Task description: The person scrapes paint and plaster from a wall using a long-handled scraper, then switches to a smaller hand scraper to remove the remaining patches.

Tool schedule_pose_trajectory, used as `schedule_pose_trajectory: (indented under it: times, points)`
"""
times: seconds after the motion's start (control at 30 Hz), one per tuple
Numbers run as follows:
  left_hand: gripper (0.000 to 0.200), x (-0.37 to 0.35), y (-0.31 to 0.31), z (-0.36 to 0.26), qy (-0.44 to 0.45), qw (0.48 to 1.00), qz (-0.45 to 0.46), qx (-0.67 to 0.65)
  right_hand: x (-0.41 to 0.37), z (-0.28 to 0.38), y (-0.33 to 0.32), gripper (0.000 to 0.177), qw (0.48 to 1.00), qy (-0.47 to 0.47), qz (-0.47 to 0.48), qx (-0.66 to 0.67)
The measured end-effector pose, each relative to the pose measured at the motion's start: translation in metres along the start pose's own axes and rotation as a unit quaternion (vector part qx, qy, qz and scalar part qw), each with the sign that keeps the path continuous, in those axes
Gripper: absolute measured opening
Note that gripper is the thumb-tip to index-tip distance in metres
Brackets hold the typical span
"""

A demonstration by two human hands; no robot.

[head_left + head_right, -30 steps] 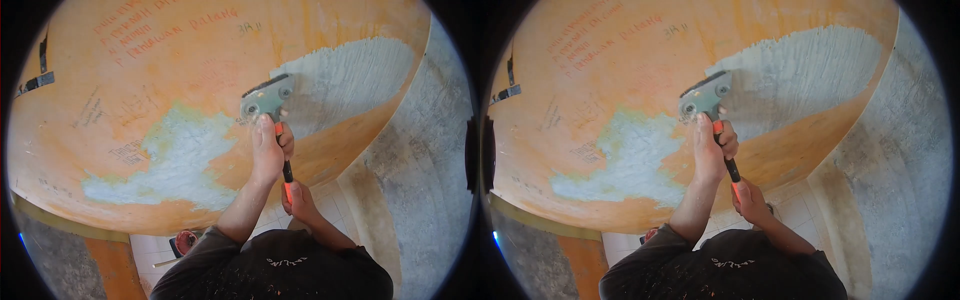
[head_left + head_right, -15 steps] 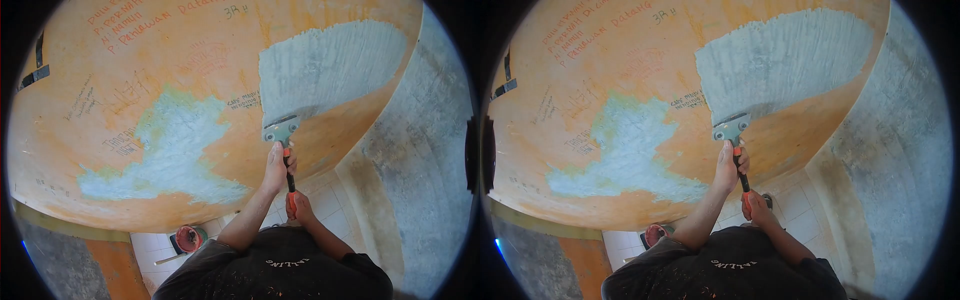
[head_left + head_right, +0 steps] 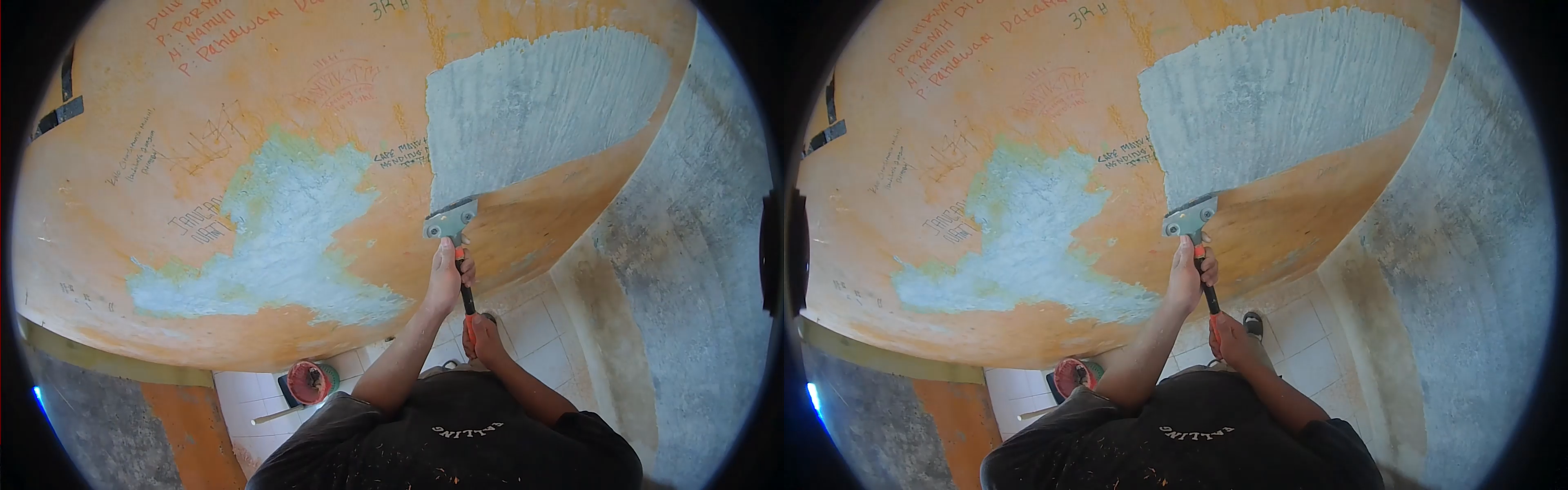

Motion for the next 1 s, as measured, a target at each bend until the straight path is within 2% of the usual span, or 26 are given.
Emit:
schedule_pose_trajectory:
  times: [0.07, 0.27, 0.37, 0.47, 0.77, 1.0]
  points:
    - [0.045, 0.001, -0.001, 0.001, 0.002, 1.0, -0.001, 0.006, 0.0, 0.0, 0.001, 0.043, 1.0, 0.009, 0.001, 0.023]
    - [0.044, 0.0, 0.001, 0.0, 0.001, 1.0, -0.014, -0.004, -0.001, -0.003, 0.006, 0.045, 0.999, -0.008, -0.023, 0.024]
    - [0.044, 0.003, 0.006, -0.008, -0.006, 1.0, -0.029, -0.006, -0.011, 0.037, 0.019, 0.045, 0.999, 0.007, -0.034, -0.011]
    - [0.043, 0.003, 0.008, -0.009, 0.014, 0.999, -0.048, 0.022, -0.005, 0.021, 0.012, 0.046, 0.999, -0.004, -0.041, -0.005]
    - [0.045, 0.004, 0.027, -0.025, 0.028, 0.998, -0.062, 0.012, -0.015, 0.051, 0.01, 0.046, 0.997, 0.024, -0.044, -0.053]
    - [0.044, 0.007, 0.038, -0.042, 0.035, 0.997, -0.062, 0.015, -0.014, 0.071, 0.016, 0.049, 0.997, -0.014, -0.044, -0.068]
Point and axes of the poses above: each hand's wrist, its own x-axis towards the middle knuckle, its own y-axis out of the palm, z = x × y, the point moved 5 cm from there along x, towards the middle knuckle, and after that the axes turned 3 degrees about y, right-handed, at the moved point
